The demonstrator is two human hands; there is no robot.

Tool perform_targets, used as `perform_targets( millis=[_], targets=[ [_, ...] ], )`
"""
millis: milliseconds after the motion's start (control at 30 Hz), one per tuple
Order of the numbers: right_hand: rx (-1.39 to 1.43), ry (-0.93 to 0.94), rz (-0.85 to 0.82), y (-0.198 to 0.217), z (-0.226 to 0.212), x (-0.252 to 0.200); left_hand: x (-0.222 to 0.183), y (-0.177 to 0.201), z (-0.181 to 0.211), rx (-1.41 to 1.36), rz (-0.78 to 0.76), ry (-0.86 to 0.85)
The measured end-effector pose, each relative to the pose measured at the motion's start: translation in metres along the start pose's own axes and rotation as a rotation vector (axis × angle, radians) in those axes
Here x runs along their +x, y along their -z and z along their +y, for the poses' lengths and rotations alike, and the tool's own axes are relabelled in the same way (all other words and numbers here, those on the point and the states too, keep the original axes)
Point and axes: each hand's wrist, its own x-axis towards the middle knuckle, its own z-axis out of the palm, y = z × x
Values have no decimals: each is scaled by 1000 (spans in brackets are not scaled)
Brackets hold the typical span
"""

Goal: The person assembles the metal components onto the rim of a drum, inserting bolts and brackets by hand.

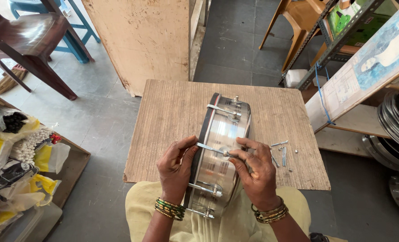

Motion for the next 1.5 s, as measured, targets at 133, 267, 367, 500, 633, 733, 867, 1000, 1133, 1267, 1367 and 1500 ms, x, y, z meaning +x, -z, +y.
perform_targets(
  millis=[133, 267, 367, 500, 633, 733, 867, 1000, 1133, 1267, 1367, 1500],
  targets=[
    [-9, -6, 14, -2, 2, -2, -2, 2, 7, 156, -14, 43],
    [67, -38, 21, -2, 5, -3, -13, 1, 19, 328, -64, -48],
    [56, -34, 21, -2, 5, -4, -20, -5, 22, 299, -61, -38],
    [21, -16, 25, -5, 2, -2, -23, -10, 22, 244, -31, 112],
    [23, -40, 27, -7, 3, -1, -26, -13, 20, 244, -23, 119],
    [28, -47, 26, -7, 5, -3, -26, -11, 19, 313, -63, 84],
    [141, -69, 22, -1, 12, -7, -28, -12, 26, 287, -115, 164],
    [176, -44, -12, 9, 20, -12, -31, -19, 28, 215, -108, -35],
    [442, -168, -18, 29, 40, -15, -34, -23, 27, 310, -132, 92],
    [339, -360, 213, 61, 95, -20, -33, -27, 30, 317, -98, 276],
    [339, -596, 387, 79, 173, -37, -35, -26, 32, 334, -86, 252],
    [247, -836, 354, 88, 294, -90, -39, -29, 30, 221, -61, 249]
  ],
)
